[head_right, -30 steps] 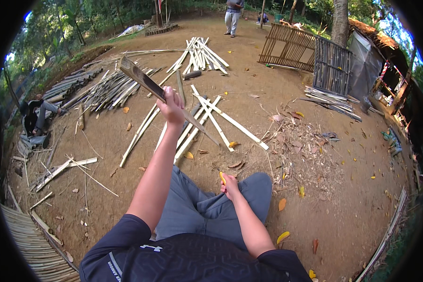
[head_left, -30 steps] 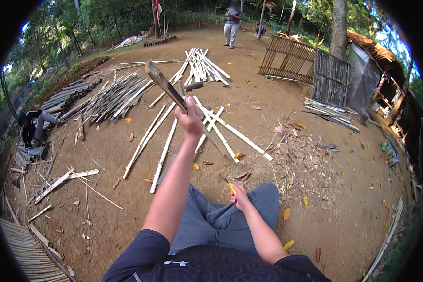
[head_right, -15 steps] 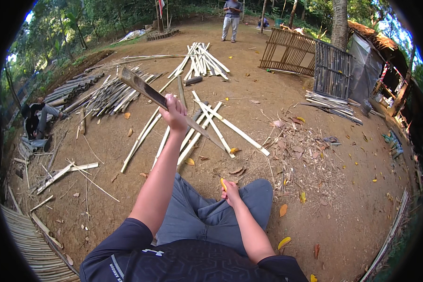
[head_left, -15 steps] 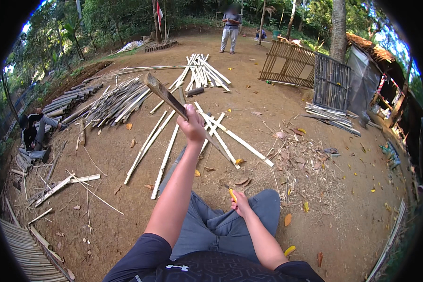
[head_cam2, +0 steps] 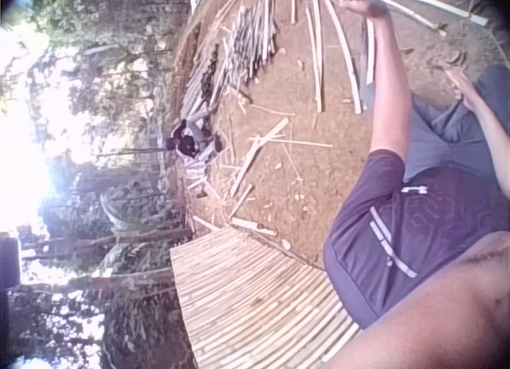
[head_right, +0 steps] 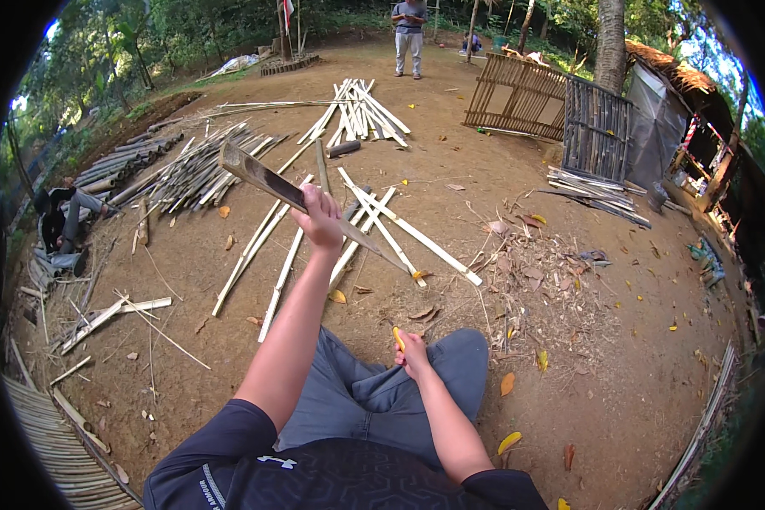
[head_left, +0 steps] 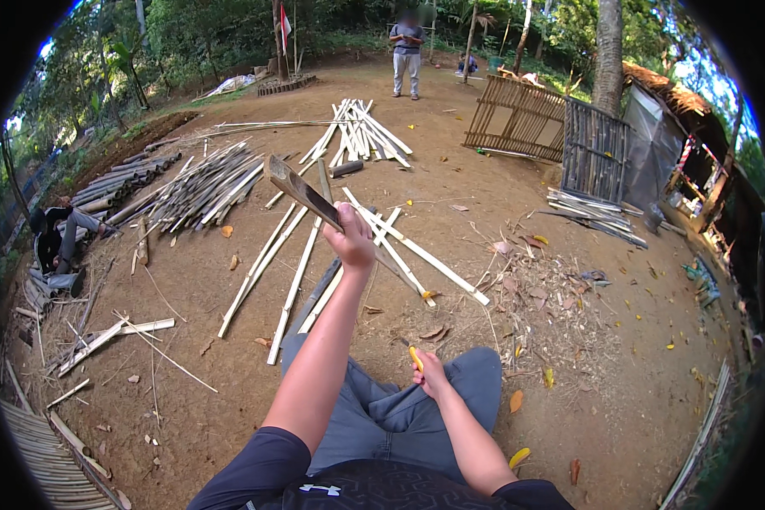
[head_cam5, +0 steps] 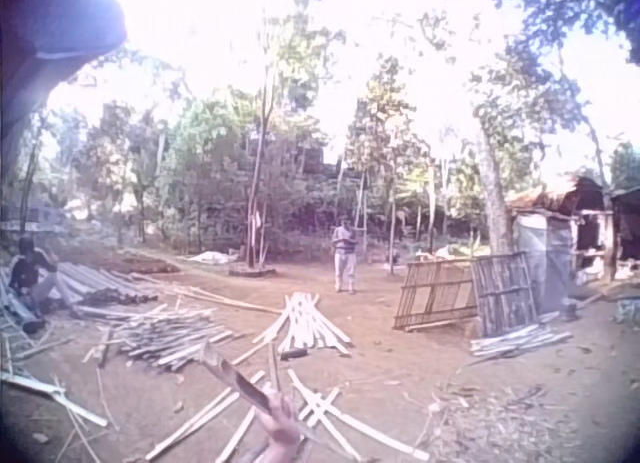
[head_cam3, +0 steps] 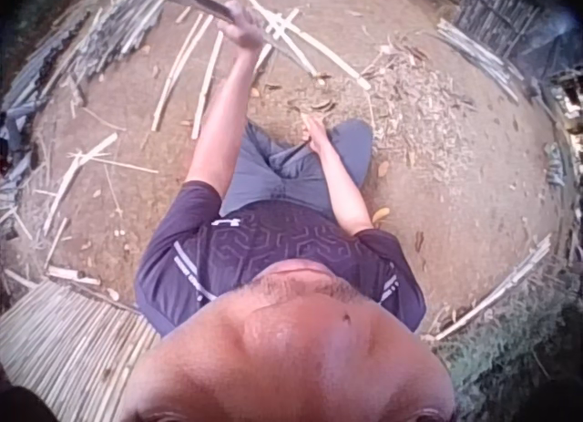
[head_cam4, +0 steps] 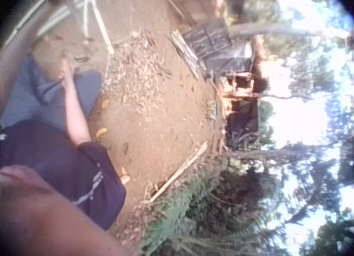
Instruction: The person strips bark from a bamboo pole using a knife.
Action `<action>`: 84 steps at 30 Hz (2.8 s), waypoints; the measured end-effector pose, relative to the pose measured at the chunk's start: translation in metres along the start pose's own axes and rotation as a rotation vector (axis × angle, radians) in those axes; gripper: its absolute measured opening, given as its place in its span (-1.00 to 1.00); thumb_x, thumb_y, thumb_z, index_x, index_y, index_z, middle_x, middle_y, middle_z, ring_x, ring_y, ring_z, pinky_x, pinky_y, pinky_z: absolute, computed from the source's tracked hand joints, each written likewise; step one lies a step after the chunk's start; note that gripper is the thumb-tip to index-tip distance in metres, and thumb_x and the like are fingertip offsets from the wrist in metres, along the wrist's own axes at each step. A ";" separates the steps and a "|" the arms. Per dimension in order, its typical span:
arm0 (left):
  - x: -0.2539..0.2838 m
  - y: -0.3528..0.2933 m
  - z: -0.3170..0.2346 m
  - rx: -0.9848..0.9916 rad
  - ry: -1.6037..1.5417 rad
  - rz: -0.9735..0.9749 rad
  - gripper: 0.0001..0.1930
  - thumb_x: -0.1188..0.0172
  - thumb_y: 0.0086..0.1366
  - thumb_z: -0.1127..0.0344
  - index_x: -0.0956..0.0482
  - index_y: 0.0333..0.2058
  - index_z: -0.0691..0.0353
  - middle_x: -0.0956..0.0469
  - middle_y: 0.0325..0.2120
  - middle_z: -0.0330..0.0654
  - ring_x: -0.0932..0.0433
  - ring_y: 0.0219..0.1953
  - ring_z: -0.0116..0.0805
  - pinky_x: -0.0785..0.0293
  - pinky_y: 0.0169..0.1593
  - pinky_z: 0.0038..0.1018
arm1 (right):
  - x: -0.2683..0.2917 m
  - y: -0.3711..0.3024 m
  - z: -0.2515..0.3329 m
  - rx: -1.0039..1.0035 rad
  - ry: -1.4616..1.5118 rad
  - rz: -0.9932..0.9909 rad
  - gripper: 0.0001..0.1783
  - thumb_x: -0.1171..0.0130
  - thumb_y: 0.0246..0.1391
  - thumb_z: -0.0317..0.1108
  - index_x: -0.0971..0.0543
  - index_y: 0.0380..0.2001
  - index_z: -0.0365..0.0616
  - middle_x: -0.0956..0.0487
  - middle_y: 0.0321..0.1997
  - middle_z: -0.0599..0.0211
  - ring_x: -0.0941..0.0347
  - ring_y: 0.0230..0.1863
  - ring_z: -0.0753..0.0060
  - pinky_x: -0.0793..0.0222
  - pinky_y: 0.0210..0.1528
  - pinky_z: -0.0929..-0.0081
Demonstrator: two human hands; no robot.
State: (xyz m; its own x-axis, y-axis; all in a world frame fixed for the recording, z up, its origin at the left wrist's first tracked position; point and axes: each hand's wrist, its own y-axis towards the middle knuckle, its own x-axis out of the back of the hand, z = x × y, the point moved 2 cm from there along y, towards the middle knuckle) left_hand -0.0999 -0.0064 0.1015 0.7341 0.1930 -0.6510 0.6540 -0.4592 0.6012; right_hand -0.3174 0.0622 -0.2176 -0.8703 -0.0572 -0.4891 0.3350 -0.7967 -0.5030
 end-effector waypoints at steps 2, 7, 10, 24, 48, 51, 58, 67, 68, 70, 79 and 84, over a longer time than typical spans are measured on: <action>-0.001 -0.002 0.002 0.004 -0.008 -0.017 -0.59 0.00 0.45 0.13 -0.14 -0.58 0.08 -0.02 -0.77 -0.41 -0.07 -0.76 -0.55 -0.04 -0.65 -0.51 | 0.000 -0.001 0.002 -0.014 -0.017 0.027 -0.73 -0.14 0.27 -0.12 -0.32 -0.20 0.03 -0.38 -0.50 0.39 -0.13 -0.71 0.65 -0.10 -0.66 0.63; 0.001 -0.001 0.000 0.016 -0.016 -0.008 -0.58 0.02 0.45 0.09 -0.14 -0.58 0.09 -0.01 -0.77 -0.41 -0.07 -0.76 -0.54 -0.04 -0.65 -0.49 | 0.001 0.003 0.000 -0.012 -0.009 -0.022 -0.75 -0.12 0.28 -0.13 -0.33 -0.21 0.02 -0.39 -0.49 0.39 -0.14 -0.70 0.65 -0.11 -0.65 0.62; 0.005 0.004 -0.010 0.024 -0.014 0.007 -0.57 0.02 0.46 0.06 -0.14 -0.58 0.08 -0.03 -0.77 -0.41 -0.07 -0.76 -0.55 -0.05 -0.66 -0.52 | 0.002 0.005 -0.004 0.017 -0.027 -0.025 -0.75 -0.12 0.29 -0.12 -0.35 -0.24 0.00 -0.40 -0.48 0.39 -0.18 -0.68 0.65 -0.15 -0.64 0.61; 0.047 0.024 -0.054 0.072 -0.028 -0.132 -0.59 0.00 0.42 0.08 -0.14 -0.59 0.04 -0.02 -0.77 -0.44 0.01 -0.76 -0.60 0.08 -0.69 -0.55 | 0.006 0.016 -0.020 0.189 -0.197 -0.196 -0.81 -0.12 0.29 -0.19 -0.43 -0.25 -0.05 -0.44 -0.41 0.46 -0.43 -0.45 0.56 -0.34 -0.48 0.56; 0.106 -0.001 -0.053 0.128 -0.002 -0.132 -0.68 0.15 0.36 0.22 -0.09 -0.60 0.04 0.01 -0.79 -0.40 0.08 -0.77 -0.59 0.07 -0.70 -0.56 | -0.010 0.001 -0.003 0.054 -0.123 -0.071 -0.79 -0.13 0.17 -0.31 -0.30 -0.24 0.02 -0.42 -0.45 0.44 -0.31 -0.62 0.54 -0.24 -0.65 0.53; 0.107 0.000 -0.050 0.126 -0.006 -0.139 -0.68 0.16 0.36 0.22 -0.09 -0.60 0.03 0.01 -0.78 -0.41 0.07 -0.76 -0.59 0.06 -0.69 -0.56 | -0.011 0.002 -0.004 0.082 -0.172 -0.070 -0.75 -0.18 0.15 -0.33 -0.29 -0.24 0.02 -0.39 -0.48 0.47 -0.27 -0.65 0.58 -0.20 -0.67 0.56; 0.123 0.002 -0.051 0.136 0.022 -0.237 -0.69 0.16 0.36 0.23 -0.09 -0.60 0.02 0.00 -0.78 -0.42 0.08 -0.76 -0.58 0.06 -0.69 -0.55 | -0.013 -0.001 -0.002 0.074 -0.140 -0.067 -0.70 -0.24 0.12 -0.36 -0.28 -0.24 0.03 -0.36 -0.50 0.49 -0.20 -0.71 0.61 -0.15 -0.70 0.57; 0.126 -0.001 -0.055 0.132 -0.003 -0.207 -0.69 0.15 0.35 0.26 -0.07 -0.60 0.02 0.00 -0.77 -0.42 0.09 -0.75 -0.61 0.12 -0.67 -0.56 | -0.027 0.015 0.032 0.443 -0.733 -0.143 -0.76 -0.18 0.21 -0.22 -0.43 -0.19 -0.10 -0.43 -0.56 0.49 -0.31 -0.66 0.68 -0.20 -0.69 0.61; 0.121 -0.001 -0.054 0.135 0.003 -0.203 -0.69 0.16 0.35 0.25 -0.08 -0.60 0.02 0.00 -0.78 -0.42 0.09 -0.76 -0.60 0.11 -0.68 -0.56 | -0.022 0.023 0.041 0.469 -0.763 -0.135 -0.78 -0.16 0.22 -0.23 -0.45 -0.19 -0.11 -0.44 -0.56 0.48 -0.31 -0.66 0.68 -0.21 -0.69 0.61; 0.112 -0.002 -0.051 0.140 0.018 -0.196 -0.69 0.17 0.36 0.22 -0.09 -0.60 0.03 -0.01 -0.79 -0.41 0.09 -0.77 -0.58 0.07 -0.69 -0.55 | -0.015 0.036 0.059 0.518 -0.821 -0.117 -0.79 -0.13 0.25 -0.24 -0.48 -0.19 -0.15 -0.45 -0.56 0.48 -0.31 -0.65 0.68 -0.21 -0.68 0.61; 0.116 0.005 -0.052 0.147 0.021 -0.083 -0.69 0.16 0.34 0.22 -0.09 -0.61 0.05 0.01 -0.78 -0.40 0.08 -0.76 -0.58 0.04 -0.69 -0.55 | -0.072 0.006 0.100 0.381 -0.838 -0.001 -0.67 -0.10 0.25 -0.24 -0.39 0.00 -0.15 -0.59 -0.28 0.25 -0.48 -0.57 0.54 -0.36 -0.57 0.53; 0.110 0.006 -0.046 0.201 -0.056 0.067 -0.70 0.16 0.32 0.23 -0.09 -0.61 0.05 0.01 -0.78 -0.41 0.09 -0.75 -0.58 0.01 -0.67 -0.55 | -0.062 0.017 0.103 0.530 -1.051 -0.080 -0.64 -0.07 0.27 -0.17 -0.40 0.00 -0.17 -0.60 -0.35 0.23 -0.56 -0.28 0.30 -0.40 -0.17 0.30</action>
State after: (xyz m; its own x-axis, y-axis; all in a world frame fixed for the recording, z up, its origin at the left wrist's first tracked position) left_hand -0.0073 0.0520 0.0548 0.7597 0.1102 -0.6409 0.5502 -0.6342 0.5431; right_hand -0.2951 -0.0095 -0.1226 -0.8346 -0.2662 0.4823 0.2901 -0.9566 -0.0260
